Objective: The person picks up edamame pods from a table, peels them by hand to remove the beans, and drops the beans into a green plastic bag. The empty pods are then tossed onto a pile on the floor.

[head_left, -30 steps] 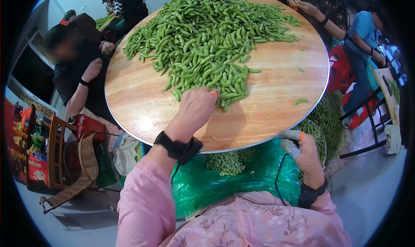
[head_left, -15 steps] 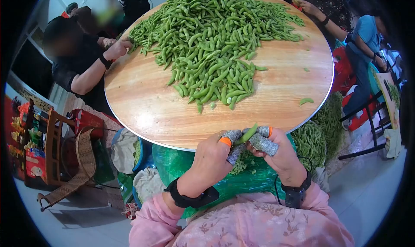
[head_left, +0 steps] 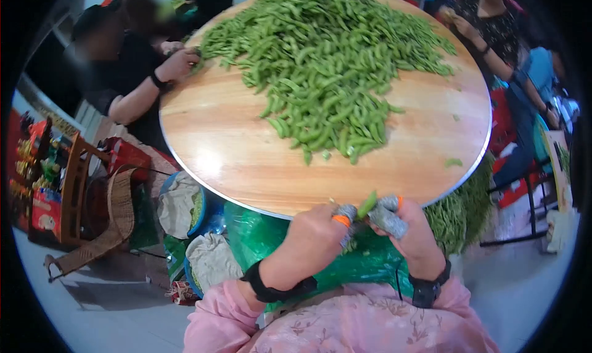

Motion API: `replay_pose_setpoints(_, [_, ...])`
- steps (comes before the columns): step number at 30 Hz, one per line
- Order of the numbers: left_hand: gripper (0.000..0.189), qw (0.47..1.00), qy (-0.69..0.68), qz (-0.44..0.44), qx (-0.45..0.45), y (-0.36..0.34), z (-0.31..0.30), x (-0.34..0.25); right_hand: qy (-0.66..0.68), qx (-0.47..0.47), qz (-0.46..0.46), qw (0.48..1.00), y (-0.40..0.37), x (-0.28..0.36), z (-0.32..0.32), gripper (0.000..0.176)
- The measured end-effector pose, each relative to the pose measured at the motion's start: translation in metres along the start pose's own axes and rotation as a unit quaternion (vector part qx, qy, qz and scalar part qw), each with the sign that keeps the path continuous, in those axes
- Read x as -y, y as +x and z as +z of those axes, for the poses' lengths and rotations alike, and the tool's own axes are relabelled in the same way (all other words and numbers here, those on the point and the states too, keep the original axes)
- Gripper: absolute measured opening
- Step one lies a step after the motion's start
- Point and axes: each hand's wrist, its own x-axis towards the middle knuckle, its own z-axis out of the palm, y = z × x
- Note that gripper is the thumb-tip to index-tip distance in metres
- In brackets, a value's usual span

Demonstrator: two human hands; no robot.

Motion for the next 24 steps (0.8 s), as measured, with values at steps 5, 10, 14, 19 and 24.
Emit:
replay_pose_setpoints(5, [0.016, 0.999, 0.025, 0.036, -0.017, -0.001, 0.003, 0.004, 0.026, -0.032, -0.002, 0.999, -0.001, -0.001, 0.006, 0.014])
replay_pose_setpoints(10, [0.014, 0.998, 0.005, 0.061, 0.012, -0.002, 0.006, 0.006, 0.071, -0.055, 0.032, 0.995, -0.003, 0.001, 0.007, 0.012])
replay_pose_setpoints(14, [0.017, 0.998, 0.001, 0.06, 0.019, -0.005, 0.011, 0.006, 0.071, -0.062, 0.025, 0.995, -0.004, -0.004, 0.008, 0.011])
replay_pose_setpoints(19, [0.021, 0.997, -0.07, 0.024, 0.014, -0.011, 0.021, 0.003, 0.044, -0.058, -0.022, 0.997, -0.005, 0.0, 0.012, 0.013])
replay_pose_setpoints(24, [0.018, 0.907, -0.414, -0.074, 0.004, -0.011, 0.025, -0.004, 0.028, -0.067, -0.078, 0.994, -0.008, -0.007, 0.02, 0.011])
